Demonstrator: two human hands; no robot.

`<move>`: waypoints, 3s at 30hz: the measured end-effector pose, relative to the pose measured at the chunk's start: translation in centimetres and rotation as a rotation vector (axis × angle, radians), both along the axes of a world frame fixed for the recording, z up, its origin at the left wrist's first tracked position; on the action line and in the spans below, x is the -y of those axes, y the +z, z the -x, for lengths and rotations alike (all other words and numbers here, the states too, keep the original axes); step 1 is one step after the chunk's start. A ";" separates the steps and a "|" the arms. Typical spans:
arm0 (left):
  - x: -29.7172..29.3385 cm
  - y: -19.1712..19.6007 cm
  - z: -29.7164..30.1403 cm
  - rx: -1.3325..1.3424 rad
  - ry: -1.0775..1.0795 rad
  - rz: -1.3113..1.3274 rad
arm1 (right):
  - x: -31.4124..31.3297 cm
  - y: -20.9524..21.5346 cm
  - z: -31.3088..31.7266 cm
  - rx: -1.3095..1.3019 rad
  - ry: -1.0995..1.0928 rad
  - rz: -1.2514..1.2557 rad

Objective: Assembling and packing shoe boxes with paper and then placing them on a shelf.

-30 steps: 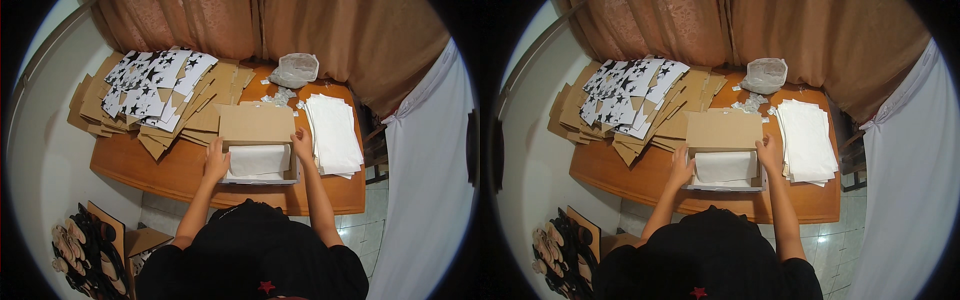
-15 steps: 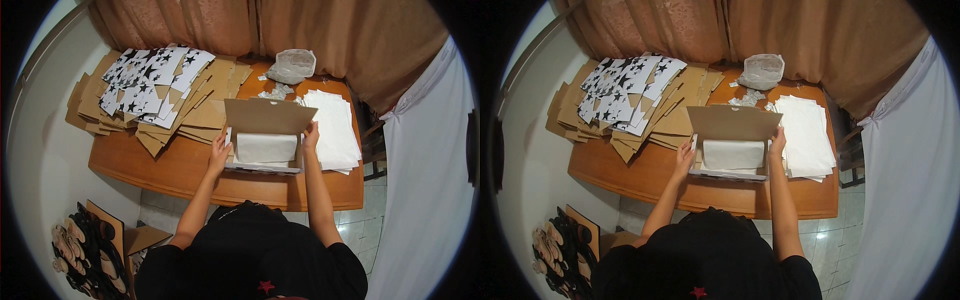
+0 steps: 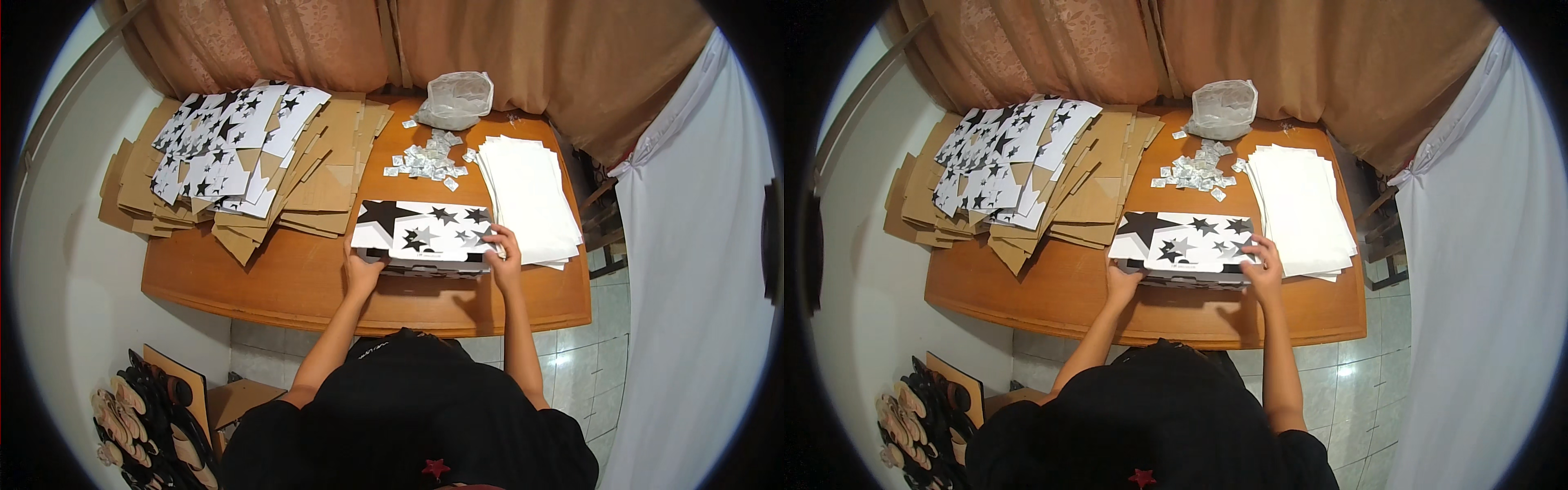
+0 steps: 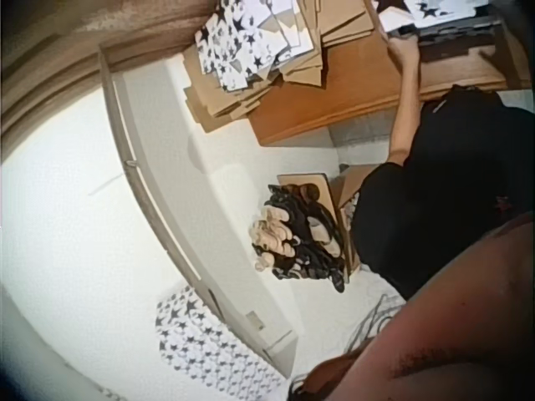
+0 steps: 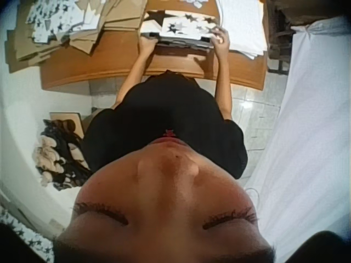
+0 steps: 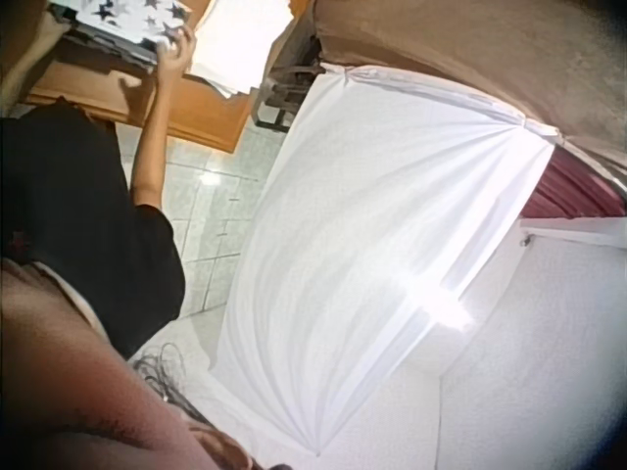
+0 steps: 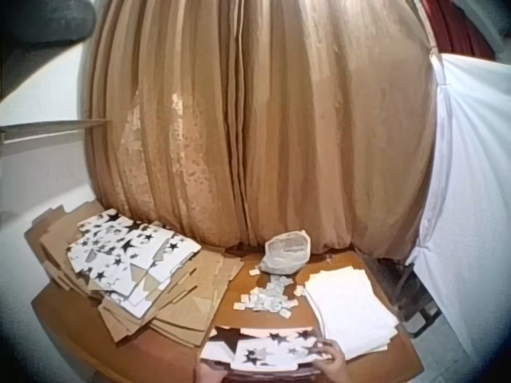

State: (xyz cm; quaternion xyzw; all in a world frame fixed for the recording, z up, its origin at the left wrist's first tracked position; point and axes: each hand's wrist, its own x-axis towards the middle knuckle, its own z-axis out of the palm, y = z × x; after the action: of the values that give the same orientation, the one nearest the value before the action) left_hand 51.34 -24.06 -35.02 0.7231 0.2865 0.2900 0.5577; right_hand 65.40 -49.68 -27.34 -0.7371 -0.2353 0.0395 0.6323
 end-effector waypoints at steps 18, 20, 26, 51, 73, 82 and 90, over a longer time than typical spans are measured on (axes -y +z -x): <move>7.6 1.1 4.2 -0.065 0.084 -0.516 | -2.4 -1.2 3.7 0.613 -0.235 0.541; 7.8 1.7 3.8 -0.113 0.005 -0.640 | -2.7 -1.6 3.7 0.629 -0.248 0.521; 7.7 1.7 1.3 -0.186 -0.103 -0.794 | -3.6 -2.4 2.8 0.658 -0.294 0.495; 1.2 0.5 -0.6 -0.098 -0.117 -1.086 | -3.0 -4.9 2.6 0.771 -0.257 0.525; 3.4 1.9 -1.5 -0.130 -0.190 -0.819 | -6.8 -4.6 5.4 0.853 -0.162 0.510; 3.5 2.1 -1.2 -0.143 -0.196 -0.799 | -6.4 -6.4 6.8 1.004 -0.312 0.528; 3.2 2.2 -1.6 -0.132 -0.198 -0.816 | -7.5 -6.4 5.3 1.003 -0.315 0.498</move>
State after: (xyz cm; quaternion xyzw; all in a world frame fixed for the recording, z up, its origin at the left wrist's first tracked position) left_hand 52.96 -27.24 -32.82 0.9256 0.1122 0.2778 0.2312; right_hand 60.07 -42.15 -33.75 -0.8182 -0.3773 -0.3550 0.2493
